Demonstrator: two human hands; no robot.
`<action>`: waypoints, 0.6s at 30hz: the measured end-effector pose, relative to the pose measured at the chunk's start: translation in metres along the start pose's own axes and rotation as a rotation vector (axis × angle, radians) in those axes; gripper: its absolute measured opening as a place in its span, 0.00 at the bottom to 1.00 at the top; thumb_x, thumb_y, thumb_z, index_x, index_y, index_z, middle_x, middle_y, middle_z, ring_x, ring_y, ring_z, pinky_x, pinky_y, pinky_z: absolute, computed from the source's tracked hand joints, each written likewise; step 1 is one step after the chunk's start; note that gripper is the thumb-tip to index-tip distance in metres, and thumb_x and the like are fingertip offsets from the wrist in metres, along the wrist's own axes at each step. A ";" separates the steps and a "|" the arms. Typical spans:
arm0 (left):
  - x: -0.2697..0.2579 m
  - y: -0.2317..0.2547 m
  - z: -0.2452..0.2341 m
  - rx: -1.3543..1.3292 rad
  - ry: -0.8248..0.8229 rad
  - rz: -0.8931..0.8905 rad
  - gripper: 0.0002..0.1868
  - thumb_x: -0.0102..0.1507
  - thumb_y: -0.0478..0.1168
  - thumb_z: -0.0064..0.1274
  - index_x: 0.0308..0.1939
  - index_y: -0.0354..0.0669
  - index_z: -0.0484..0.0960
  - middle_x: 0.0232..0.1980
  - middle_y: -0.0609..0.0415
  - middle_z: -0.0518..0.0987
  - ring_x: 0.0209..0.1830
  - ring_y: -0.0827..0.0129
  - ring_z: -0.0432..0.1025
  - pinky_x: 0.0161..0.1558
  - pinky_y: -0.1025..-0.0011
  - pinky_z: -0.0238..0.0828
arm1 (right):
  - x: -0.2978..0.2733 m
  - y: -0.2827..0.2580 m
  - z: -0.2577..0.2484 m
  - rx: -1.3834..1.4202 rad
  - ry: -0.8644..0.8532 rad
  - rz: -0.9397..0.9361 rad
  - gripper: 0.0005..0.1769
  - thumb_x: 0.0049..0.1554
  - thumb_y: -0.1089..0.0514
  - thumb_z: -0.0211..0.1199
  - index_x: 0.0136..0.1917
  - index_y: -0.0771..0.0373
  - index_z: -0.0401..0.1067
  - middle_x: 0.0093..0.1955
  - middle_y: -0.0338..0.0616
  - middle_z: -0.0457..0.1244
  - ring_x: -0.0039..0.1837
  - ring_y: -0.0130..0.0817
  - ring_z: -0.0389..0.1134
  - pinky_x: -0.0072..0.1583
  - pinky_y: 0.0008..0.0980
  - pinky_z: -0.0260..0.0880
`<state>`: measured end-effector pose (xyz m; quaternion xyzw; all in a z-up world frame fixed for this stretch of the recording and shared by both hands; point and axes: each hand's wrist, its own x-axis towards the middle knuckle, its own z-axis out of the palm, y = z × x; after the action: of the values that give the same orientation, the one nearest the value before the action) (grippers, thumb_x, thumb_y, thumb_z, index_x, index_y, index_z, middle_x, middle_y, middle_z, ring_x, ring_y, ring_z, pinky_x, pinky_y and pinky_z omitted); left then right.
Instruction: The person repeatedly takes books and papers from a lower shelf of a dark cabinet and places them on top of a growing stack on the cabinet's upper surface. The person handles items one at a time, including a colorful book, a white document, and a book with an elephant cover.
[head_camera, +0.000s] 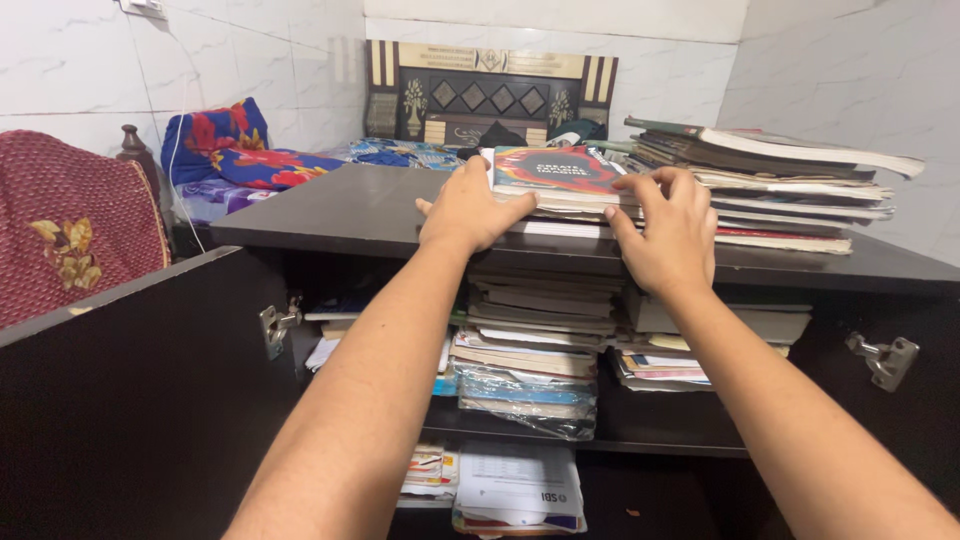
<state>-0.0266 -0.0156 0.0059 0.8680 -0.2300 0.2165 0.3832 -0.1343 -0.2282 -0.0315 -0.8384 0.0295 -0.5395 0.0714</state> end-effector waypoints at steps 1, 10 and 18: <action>0.001 -0.001 0.001 -0.003 -0.017 -0.002 0.49 0.50 0.68 0.59 0.67 0.44 0.68 0.69 0.48 0.73 0.71 0.55 0.66 0.72 0.27 0.36 | 0.001 0.000 0.000 -0.017 0.008 -0.026 0.18 0.59 0.44 0.64 0.62 0.46 0.75 0.66 0.44 0.59 0.72 0.48 0.54 0.68 0.50 0.51; 0.009 -0.011 0.005 0.030 -0.062 0.057 0.47 0.51 0.69 0.57 0.70 0.51 0.69 0.67 0.45 0.74 0.71 0.52 0.65 0.72 0.29 0.32 | 0.009 0.005 0.004 -0.078 -0.167 0.016 0.26 0.62 0.37 0.55 0.68 0.49 0.70 0.72 0.39 0.60 0.76 0.42 0.54 0.71 0.51 0.48; -0.003 -0.004 0.008 0.105 0.051 0.183 0.43 0.54 0.63 0.57 0.71 0.60 0.67 0.75 0.47 0.66 0.80 0.57 0.53 0.74 0.31 0.29 | -0.003 0.000 0.001 -0.051 0.013 -0.244 0.28 0.67 0.40 0.47 0.76 0.46 0.64 0.81 0.43 0.54 0.81 0.46 0.50 0.77 0.54 0.41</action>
<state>-0.0253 -0.0182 -0.0026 0.8564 -0.2867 0.2845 0.3215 -0.1350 -0.2279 -0.0350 -0.8339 -0.0588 -0.5485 -0.0162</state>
